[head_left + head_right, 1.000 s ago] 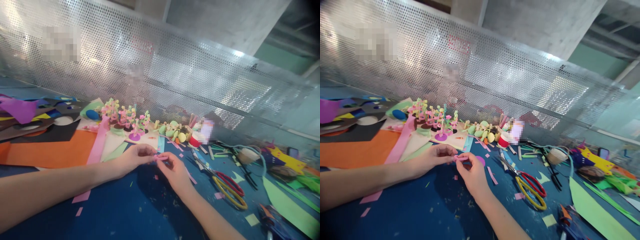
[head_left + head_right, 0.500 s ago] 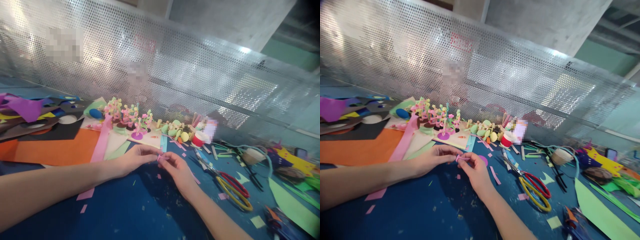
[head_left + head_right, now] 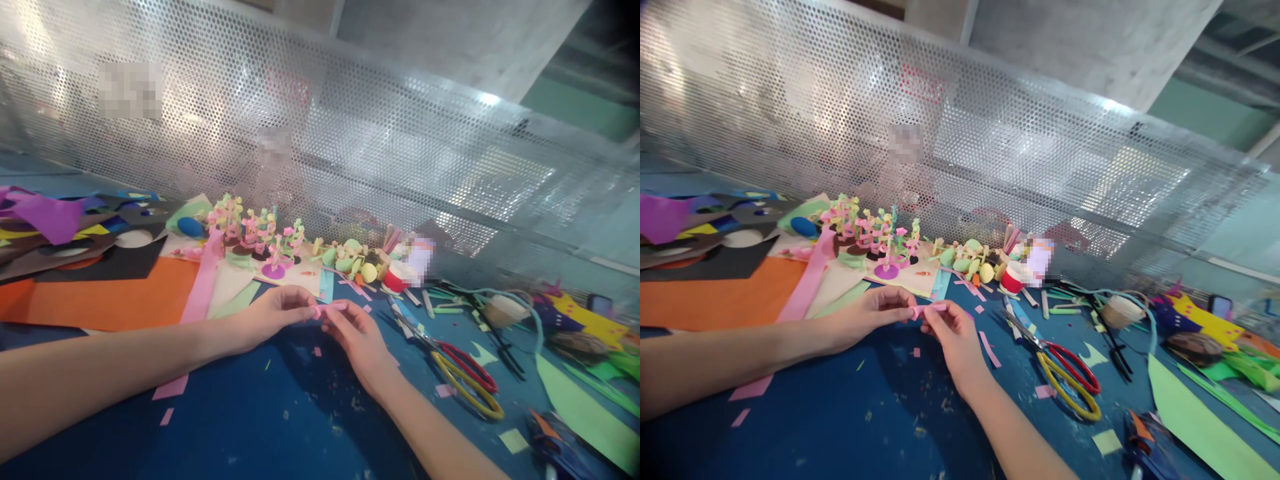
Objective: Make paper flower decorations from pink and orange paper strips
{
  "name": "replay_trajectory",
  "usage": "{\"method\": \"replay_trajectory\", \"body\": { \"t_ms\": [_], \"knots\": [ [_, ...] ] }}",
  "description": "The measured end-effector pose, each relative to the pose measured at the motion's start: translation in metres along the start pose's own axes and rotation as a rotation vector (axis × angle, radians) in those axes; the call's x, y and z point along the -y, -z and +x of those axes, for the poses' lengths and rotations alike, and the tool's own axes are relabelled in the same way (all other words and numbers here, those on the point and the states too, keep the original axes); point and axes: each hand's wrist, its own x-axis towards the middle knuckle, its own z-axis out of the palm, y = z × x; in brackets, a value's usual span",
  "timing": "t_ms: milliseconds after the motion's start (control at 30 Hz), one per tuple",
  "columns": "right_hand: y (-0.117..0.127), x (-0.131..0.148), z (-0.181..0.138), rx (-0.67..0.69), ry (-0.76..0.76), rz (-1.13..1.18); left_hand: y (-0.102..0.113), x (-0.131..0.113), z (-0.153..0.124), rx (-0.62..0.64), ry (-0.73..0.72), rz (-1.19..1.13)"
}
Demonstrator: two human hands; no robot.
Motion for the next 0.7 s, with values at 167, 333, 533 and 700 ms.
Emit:
{"method": "replay_trajectory", "body": {
  "t_ms": [167,333,533,700],
  "knots": [
    [0.0019,-0.0021,0.0023,-0.060,0.021,0.040,0.0001,0.0040,0.0017,-0.017,0.026,-0.068],
    [0.0024,-0.0018,0.0024,-0.046,0.020,0.049,0.0002,0.0048,0.0018,-0.035,0.043,-0.077],
    [-0.0010,0.0035,-0.0007,0.021,0.012,-0.107,0.0017,0.0065,0.0025,-0.079,0.011,0.000],
    [-0.0024,0.0057,-0.0025,0.057,0.084,-0.296,0.0031,0.0095,0.0027,-0.093,-0.057,0.050]
  ]
}}
